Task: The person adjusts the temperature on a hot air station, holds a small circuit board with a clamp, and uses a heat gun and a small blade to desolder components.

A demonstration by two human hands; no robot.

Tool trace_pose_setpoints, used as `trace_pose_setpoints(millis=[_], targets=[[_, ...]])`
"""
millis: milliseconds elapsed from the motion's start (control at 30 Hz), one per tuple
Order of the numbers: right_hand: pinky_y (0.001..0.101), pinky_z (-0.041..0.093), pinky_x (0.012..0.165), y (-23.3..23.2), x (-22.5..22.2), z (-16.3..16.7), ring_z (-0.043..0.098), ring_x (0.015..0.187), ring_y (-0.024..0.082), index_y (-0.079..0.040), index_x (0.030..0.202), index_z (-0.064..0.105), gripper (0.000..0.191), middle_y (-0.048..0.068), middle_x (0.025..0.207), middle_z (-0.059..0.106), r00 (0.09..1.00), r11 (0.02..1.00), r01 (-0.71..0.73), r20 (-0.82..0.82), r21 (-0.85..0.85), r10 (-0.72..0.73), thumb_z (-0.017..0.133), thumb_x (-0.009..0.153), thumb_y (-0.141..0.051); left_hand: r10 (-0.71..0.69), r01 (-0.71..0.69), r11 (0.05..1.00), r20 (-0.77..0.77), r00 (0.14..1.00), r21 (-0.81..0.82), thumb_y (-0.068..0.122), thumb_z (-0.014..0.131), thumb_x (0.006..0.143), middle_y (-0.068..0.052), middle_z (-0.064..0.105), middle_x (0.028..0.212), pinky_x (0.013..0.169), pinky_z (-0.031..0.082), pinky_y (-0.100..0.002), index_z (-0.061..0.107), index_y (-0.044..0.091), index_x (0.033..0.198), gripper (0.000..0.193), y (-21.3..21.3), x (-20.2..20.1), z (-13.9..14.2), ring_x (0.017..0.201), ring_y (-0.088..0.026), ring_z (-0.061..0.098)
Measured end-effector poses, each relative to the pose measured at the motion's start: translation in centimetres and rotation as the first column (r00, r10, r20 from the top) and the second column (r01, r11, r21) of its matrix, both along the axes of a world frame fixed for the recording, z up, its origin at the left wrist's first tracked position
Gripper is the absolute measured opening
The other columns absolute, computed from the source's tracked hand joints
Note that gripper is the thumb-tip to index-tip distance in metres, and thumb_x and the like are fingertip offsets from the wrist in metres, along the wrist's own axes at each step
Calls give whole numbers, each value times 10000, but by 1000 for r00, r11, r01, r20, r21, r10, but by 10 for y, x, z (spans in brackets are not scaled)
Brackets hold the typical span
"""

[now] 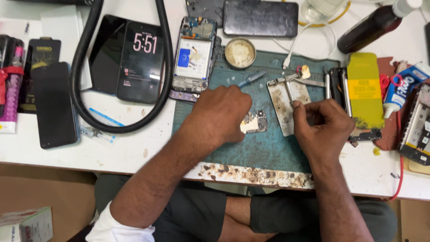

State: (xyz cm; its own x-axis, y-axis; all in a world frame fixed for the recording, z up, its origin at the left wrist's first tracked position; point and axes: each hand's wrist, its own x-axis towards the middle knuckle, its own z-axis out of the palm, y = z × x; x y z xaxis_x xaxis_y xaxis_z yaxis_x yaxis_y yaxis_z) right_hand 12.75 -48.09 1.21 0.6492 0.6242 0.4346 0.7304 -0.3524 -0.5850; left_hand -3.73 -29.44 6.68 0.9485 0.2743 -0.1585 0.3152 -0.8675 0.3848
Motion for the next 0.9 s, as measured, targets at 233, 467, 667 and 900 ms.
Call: trace_pose_setpoints(millis=[233, 467, 667, 900], targets=[[246, 396, 525, 10, 1, 10, 546, 545, 101, 6, 837, 683, 257, 64, 661, 618, 1000, 1000, -24, -6, -21, 23, 825, 1020, -107, 21, -20, 999, 18, 1000, -48, 220, 943, 598, -166, 684, 1024, 807, 580, -506, 717, 52, 926, 432, 1, 3, 1, 989, -361, 674], [269, 597, 798, 66, 115, 61, 696, 963, 158, 29, 1137, 660, 247, 115, 1086, 677, 963, 987, -158, 221, -15, 157, 812, 970, -72, 32, -35, 995, -40, 999, -91, 210, 935, 613, -152, 707, 1016, 802, 595, -501, 733, 64, 922, 397, 2, 8, -3, 974, -342, 704], [498, 566, 1087, 129, 200, 59, 535, 1330, 399, 47, 1464, 338, 783, 264, 1434, 386, 833, 999, -48, 551, -3, 41, 861, 923, -170, 33, -30, 993, 24, 999, -114, 212, 942, 588, -155, 711, 1003, 788, 593, -509, 735, 68, 923, 418, 4, 7, -3, 963, -347, 705], [517, 581, 1019, 142, 216, 35, 632, 1217, 371, 63, 1402, 387, 657, 245, 1342, 546, 875, 995, -101, 475, -15, 95, 848, 974, -126, -2, 1, 991, -4, 1000, -135, 221, 933, 596, -154, 717, 996, 780, 603, -487, 742, 62, 904, 396, 9, 8, -3, 938, -337, 717]])
